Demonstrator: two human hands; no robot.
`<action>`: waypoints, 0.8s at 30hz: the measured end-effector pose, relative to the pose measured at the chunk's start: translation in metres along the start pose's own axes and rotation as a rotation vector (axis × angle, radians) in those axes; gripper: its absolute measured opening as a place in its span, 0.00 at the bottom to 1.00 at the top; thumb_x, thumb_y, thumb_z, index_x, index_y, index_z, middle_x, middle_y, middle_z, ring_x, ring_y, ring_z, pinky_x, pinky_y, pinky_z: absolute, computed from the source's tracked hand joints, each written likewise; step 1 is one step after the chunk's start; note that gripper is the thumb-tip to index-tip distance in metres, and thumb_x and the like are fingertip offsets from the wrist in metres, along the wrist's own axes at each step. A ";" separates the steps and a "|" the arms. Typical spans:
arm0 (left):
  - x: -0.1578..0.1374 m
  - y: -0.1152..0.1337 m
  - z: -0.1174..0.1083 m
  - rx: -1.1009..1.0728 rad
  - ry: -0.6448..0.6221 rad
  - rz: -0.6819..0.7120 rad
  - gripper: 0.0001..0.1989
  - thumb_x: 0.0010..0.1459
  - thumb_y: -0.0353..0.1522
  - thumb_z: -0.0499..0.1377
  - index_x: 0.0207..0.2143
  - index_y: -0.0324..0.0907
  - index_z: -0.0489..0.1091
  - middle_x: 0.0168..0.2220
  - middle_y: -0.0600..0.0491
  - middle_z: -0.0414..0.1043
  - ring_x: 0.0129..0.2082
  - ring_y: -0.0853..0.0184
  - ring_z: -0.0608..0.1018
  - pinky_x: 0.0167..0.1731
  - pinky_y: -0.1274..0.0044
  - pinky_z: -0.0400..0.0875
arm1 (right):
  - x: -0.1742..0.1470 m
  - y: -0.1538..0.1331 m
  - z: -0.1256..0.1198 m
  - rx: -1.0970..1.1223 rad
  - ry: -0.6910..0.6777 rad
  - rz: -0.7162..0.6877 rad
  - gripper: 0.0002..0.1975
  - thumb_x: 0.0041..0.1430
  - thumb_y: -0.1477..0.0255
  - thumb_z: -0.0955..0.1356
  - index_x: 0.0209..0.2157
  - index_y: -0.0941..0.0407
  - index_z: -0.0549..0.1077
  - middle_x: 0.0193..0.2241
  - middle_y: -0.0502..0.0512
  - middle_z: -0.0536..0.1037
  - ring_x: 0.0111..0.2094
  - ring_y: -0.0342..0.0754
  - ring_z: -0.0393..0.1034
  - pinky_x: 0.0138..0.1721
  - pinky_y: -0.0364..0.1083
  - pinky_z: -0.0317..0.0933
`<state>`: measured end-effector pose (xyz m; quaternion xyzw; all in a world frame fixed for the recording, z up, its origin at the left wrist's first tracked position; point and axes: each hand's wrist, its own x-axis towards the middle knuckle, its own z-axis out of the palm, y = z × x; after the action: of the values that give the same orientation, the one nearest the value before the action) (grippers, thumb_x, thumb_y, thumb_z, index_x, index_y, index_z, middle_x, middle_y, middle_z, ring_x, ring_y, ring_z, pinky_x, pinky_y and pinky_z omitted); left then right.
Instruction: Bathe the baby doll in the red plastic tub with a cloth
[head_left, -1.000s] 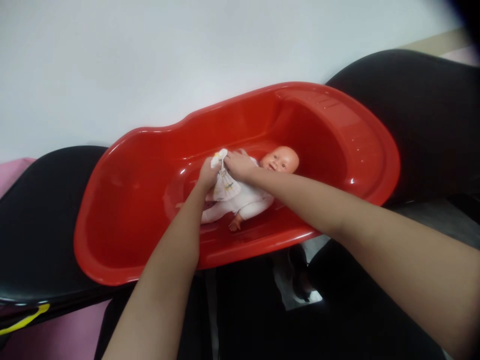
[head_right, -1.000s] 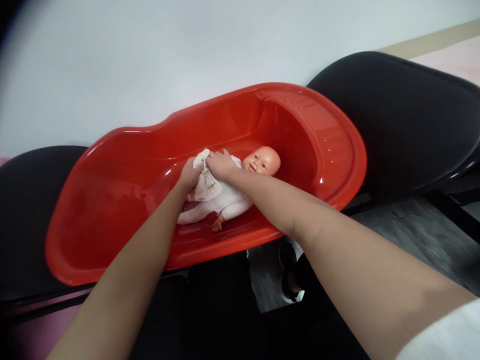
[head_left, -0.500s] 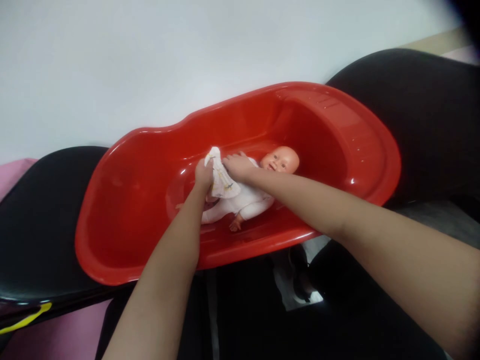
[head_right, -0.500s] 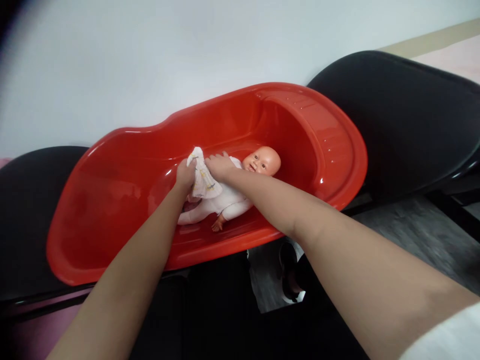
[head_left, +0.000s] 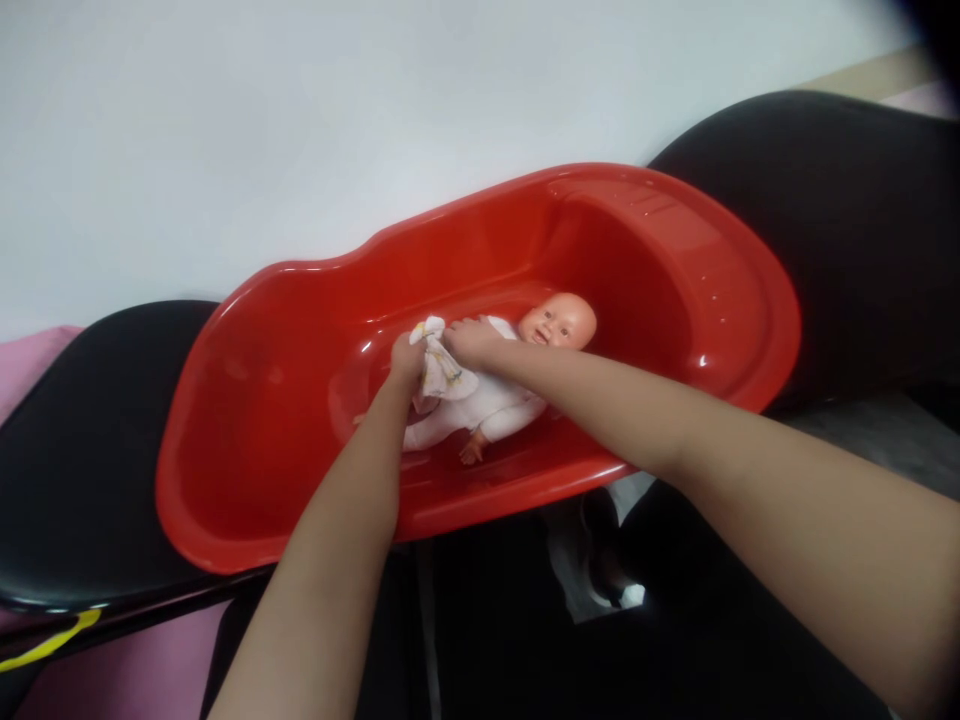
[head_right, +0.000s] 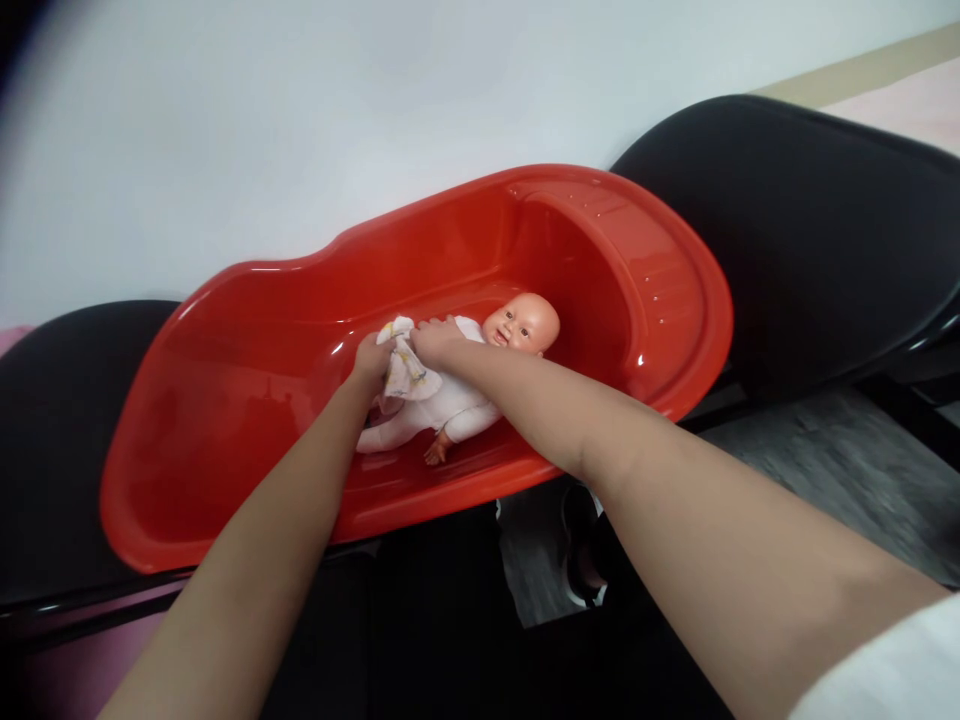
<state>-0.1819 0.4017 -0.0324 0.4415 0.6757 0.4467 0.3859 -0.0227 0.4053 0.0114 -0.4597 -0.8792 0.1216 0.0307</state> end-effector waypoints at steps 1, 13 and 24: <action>0.001 -0.001 0.000 -0.006 -0.008 -0.014 0.06 0.46 0.29 0.58 0.30 0.38 0.68 0.27 0.51 0.70 0.27 0.66 0.73 0.30 0.74 0.69 | -0.001 0.000 0.000 -0.013 -0.008 -0.004 0.17 0.66 0.68 0.57 0.46 0.57 0.73 0.49 0.64 0.74 0.51 0.59 0.68 0.52 0.61 0.57; 0.001 -0.005 -0.005 0.213 -0.016 0.018 0.07 0.43 0.33 0.62 0.26 0.39 0.70 0.25 0.50 0.71 0.27 0.63 0.73 0.27 0.74 0.67 | -0.005 -0.004 -0.008 -0.032 -0.111 -0.030 0.24 0.69 0.60 0.53 0.53 0.54 0.72 0.53 0.64 0.73 0.53 0.60 0.67 0.50 0.60 0.58; -0.006 0.009 -0.012 0.238 0.129 0.076 0.07 0.52 0.35 0.56 0.31 0.41 0.68 0.34 0.44 0.73 0.36 0.56 0.76 0.36 0.67 0.67 | -0.007 -0.003 -0.023 0.030 -0.085 -0.009 0.21 0.66 0.60 0.58 0.48 0.56 0.74 0.52 0.63 0.73 0.52 0.59 0.67 0.50 0.57 0.59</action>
<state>-0.1890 0.3950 -0.0198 0.4799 0.7302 0.4049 0.2695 -0.0177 0.4025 0.0346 -0.4496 -0.8799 0.1538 0.0007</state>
